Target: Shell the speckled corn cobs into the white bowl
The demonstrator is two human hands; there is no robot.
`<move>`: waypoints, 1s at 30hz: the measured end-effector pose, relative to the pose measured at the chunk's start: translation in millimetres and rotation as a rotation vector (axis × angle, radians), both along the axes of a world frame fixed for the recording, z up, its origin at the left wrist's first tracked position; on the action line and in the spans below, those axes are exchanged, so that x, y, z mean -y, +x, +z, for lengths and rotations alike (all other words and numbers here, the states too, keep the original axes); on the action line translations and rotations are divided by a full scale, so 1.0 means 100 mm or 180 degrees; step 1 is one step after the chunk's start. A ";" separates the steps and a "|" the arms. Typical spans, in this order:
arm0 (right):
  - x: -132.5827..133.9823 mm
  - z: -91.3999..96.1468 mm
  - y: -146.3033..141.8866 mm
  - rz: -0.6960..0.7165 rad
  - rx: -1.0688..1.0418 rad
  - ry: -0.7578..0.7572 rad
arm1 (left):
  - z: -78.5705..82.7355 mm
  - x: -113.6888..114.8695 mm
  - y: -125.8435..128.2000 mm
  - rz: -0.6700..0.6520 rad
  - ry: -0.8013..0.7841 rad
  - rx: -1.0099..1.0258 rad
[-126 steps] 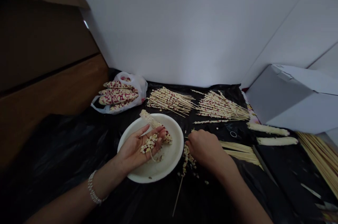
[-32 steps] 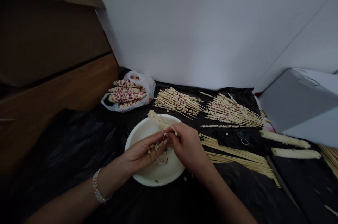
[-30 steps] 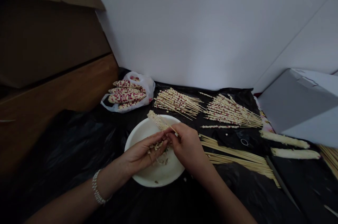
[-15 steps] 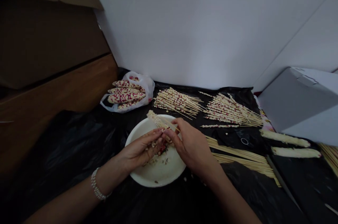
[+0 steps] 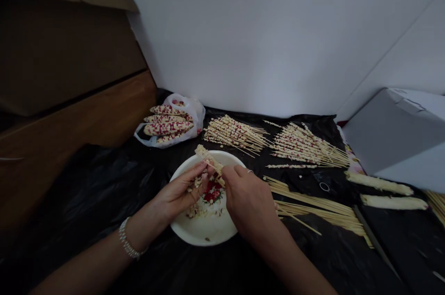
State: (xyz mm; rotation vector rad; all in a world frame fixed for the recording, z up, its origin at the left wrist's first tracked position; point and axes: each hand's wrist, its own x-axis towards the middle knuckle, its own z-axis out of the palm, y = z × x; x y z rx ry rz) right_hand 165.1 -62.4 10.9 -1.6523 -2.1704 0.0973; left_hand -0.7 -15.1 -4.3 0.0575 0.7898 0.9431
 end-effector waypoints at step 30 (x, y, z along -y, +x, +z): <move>-0.01 0.00 0.07 -0.0161 0.0097 -0.0110 | 0.01 0.02 0.01 -0.0299 -0.0185 -0.0037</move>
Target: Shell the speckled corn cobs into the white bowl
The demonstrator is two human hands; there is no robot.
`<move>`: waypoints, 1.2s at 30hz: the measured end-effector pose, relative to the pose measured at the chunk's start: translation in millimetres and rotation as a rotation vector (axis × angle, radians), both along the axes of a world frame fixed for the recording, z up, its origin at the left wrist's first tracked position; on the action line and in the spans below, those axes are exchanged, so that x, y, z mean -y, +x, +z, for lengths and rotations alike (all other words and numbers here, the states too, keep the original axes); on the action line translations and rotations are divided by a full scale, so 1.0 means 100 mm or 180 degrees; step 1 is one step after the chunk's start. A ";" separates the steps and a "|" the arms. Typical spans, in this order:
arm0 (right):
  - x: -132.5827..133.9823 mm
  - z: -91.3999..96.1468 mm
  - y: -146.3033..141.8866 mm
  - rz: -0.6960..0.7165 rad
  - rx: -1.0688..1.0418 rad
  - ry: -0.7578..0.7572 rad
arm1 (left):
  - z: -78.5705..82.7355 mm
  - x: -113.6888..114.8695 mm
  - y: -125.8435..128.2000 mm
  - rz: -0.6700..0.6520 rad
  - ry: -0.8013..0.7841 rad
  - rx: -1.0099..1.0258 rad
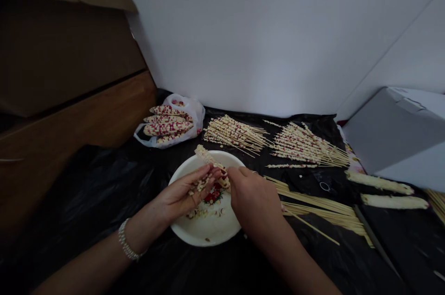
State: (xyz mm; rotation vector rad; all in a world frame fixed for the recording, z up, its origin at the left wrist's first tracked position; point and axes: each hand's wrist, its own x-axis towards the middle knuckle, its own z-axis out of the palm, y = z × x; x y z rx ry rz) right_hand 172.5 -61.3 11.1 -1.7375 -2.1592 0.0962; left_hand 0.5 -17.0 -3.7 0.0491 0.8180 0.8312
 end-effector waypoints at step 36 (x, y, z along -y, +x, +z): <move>-0.07 -0.11 -0.07 0.0555 -0.1331 -0.0066 | -0.13 0.05 -0.02 -0.0901 0.0465 0.0826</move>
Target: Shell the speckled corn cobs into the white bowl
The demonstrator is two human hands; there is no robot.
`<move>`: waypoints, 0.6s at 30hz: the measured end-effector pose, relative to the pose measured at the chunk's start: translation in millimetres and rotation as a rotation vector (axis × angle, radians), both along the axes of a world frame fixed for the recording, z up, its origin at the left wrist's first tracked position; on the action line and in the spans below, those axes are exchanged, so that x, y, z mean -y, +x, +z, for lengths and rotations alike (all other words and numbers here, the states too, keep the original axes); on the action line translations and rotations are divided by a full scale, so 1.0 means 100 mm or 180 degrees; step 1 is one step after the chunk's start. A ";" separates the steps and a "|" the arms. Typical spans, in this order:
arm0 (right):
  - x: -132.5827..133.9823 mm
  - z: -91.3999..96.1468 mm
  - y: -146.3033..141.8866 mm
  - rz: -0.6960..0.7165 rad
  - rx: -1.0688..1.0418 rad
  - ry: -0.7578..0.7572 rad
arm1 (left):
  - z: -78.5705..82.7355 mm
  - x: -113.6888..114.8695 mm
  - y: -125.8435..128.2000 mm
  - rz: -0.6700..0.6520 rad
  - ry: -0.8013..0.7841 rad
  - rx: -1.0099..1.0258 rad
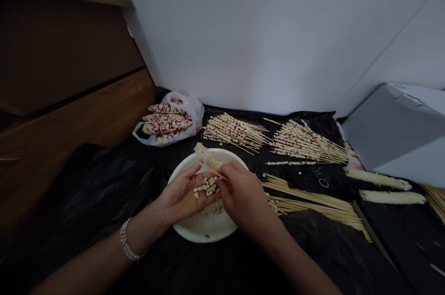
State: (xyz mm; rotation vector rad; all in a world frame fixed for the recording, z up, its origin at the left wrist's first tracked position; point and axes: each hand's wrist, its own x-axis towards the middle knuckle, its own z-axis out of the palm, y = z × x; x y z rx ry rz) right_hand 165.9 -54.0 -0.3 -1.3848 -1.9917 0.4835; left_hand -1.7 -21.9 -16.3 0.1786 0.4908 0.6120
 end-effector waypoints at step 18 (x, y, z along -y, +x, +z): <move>-0.01 -0.01 0.03 -0.0024 0.0233 -0.0030 | 0.01 0.01 0.05 0.0106 0.0068 -0.0218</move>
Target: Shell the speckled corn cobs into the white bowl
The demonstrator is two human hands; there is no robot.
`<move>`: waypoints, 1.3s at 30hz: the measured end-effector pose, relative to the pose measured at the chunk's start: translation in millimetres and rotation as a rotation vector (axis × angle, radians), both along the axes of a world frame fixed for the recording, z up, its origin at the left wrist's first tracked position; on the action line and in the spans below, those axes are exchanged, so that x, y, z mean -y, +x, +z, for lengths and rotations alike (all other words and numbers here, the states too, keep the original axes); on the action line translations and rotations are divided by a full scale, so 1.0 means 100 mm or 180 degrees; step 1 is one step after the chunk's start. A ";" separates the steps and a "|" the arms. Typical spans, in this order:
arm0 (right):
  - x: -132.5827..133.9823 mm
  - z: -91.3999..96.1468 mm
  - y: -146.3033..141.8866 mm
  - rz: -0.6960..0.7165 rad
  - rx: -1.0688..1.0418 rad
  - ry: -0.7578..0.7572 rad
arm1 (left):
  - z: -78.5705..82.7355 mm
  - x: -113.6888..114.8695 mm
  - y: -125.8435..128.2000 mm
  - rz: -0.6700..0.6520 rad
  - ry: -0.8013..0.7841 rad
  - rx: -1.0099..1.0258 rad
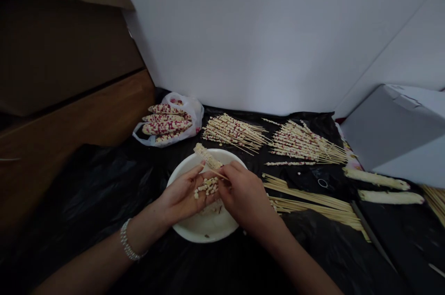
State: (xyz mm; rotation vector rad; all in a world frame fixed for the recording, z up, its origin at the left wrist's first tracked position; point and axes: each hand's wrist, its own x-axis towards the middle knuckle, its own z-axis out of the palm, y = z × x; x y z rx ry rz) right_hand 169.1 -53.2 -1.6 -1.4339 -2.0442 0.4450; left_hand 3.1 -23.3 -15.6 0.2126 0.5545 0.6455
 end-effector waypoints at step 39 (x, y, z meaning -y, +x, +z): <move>0.07 0.10 0.03 -0.0230 0.0860 0.0027 | 0.05 -0.18 -0.16 0.0854 -0.0573 0.0088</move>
